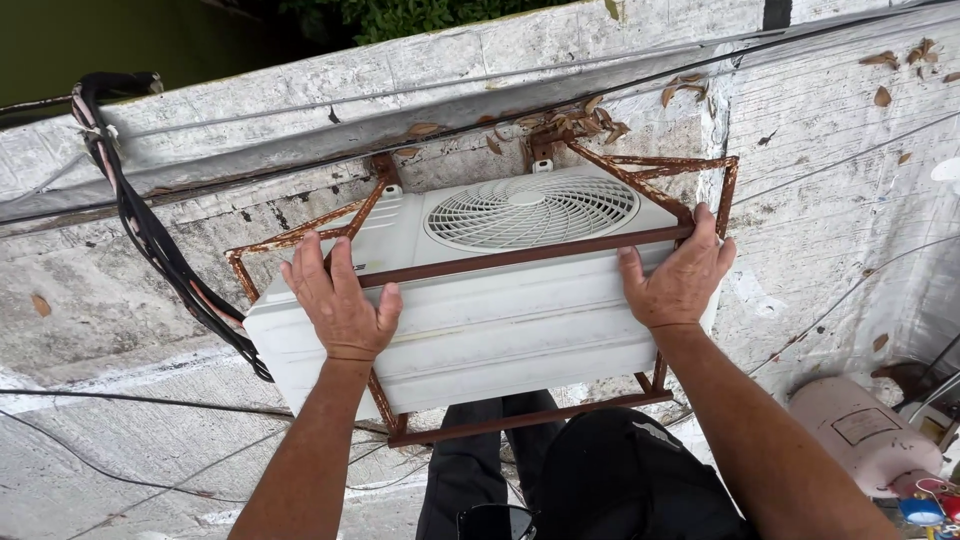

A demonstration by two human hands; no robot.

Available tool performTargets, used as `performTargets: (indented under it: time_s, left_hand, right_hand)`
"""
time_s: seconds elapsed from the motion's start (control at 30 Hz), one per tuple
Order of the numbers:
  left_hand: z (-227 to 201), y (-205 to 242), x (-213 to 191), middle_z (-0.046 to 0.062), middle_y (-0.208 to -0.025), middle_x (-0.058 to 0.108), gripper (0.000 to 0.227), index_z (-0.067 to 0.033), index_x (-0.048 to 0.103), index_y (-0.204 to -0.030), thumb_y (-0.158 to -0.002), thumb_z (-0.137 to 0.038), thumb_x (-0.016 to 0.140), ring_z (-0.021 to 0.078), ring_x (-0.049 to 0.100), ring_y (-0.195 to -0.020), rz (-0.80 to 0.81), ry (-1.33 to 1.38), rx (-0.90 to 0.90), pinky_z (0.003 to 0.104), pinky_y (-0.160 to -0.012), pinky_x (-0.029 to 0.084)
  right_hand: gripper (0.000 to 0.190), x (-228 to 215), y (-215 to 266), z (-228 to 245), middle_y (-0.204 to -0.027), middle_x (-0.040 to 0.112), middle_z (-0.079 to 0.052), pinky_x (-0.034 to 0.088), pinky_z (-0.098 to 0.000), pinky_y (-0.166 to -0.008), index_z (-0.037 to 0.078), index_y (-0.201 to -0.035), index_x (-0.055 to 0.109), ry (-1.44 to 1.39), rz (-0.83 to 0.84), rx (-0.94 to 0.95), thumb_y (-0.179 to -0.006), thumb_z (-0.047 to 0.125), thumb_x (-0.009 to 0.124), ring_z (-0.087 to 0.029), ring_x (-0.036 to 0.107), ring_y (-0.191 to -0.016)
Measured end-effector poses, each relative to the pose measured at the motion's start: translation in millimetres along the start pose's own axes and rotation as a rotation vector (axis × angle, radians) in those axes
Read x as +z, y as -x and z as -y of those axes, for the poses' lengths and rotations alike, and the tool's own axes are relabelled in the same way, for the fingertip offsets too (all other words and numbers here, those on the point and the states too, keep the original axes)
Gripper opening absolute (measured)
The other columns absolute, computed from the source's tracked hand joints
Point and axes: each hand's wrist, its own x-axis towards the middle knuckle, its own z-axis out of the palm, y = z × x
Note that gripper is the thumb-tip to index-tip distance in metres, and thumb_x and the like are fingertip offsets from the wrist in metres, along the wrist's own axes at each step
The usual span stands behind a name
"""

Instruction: A technician gathers tools and equipment on a rooftop, carries a refrigerant tank and manifold gauges to an outdoor AC unit, and begins servicing it by positioning the unit and handling its wiring.

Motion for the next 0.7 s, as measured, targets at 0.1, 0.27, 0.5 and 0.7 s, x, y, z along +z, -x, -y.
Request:
performTargets:
  time_s: [0.1, 0.27, 0.5, 0.7]
  left_hand:
    - [-0.3, -0.5, -0.3, 0.03, -0.148, 0.044, 0.084, 0.0004, 0.059, -0.137, -0.096, -0.069, 0.04, 0.0511, 0.042, -0.137, -0.002, -0.003, -0.004, 0.064, -0.114, 0.025]
    - [-1.2, -1.7, 0.4, 0.03, -0.148, 0.043, 0.083, -0.0002, 0.058, -0.138, -0.095, -0.069, 0.041, 0.0509, 0.042, -0.136, -0.002, 0.0, -0.011, 0.066, -0.113, 0.025]
    - [-0.1, -0.5, 2.0, 0.03, -0.149, 0.042, 0.083, -0.0004, 0.057, -0.139, -0.096, -0.069, 0.04, 0.0521, 0.041, -0.137, -0.011, 0.0, -0.007, 0.067, -0.114, 0.024]
    - [-0.4, 1.4, 5.8, 0.03, -0.149, 0.042, 0.085, -0.0012, 0.057, -0.14, -0.094, -0.07, 0.04, 0.0523, 0.041, -0.137, -0.016, 0.0, -0.016, 0.067, -0.114, 0.022]
  right_hand:
    - [0.093, -3.6, -1.5, 3.9, -0.147, 0.054, -0.03, 0.027, -0.0699, -0.114, -0.001, -0.154, 0.015, 0.004, -0.009, -0.013, -0.098, 0.062, 0.053, -0.043, 0.06, -0.129]
    - [0.093, -4.8, -2.5, 5.2, -0.146, 0.054, -0.029, 0.028, -0.0701, -0.113, 0.0, -0.155, 0.016, -0.012, -0.023, -0.02, -0.097, 0.063, 0.055, -0.043, 0.06, -0.129]
    - [0.094, -1.3, -1.0, 2.6, -0.147, 0.053, -0.029, 0.028, -0.0709, -0.111, 0.0, -0.155, 0.017, -0.055, -0.049, -0.032, -0.097, 0.062, 0.055, -0.045, 0.058, -0.131]
    - [0.096, -0.4, 0.1, 0.2, -0.149, 0.052, -0.029, 0.028, -0.0698, -0.112, 0.002, -0.156, 0.017, -0.059, -0.051, -0.035, -0.096, 0.065, 0.055, -0.045, 0.056, -0.134]
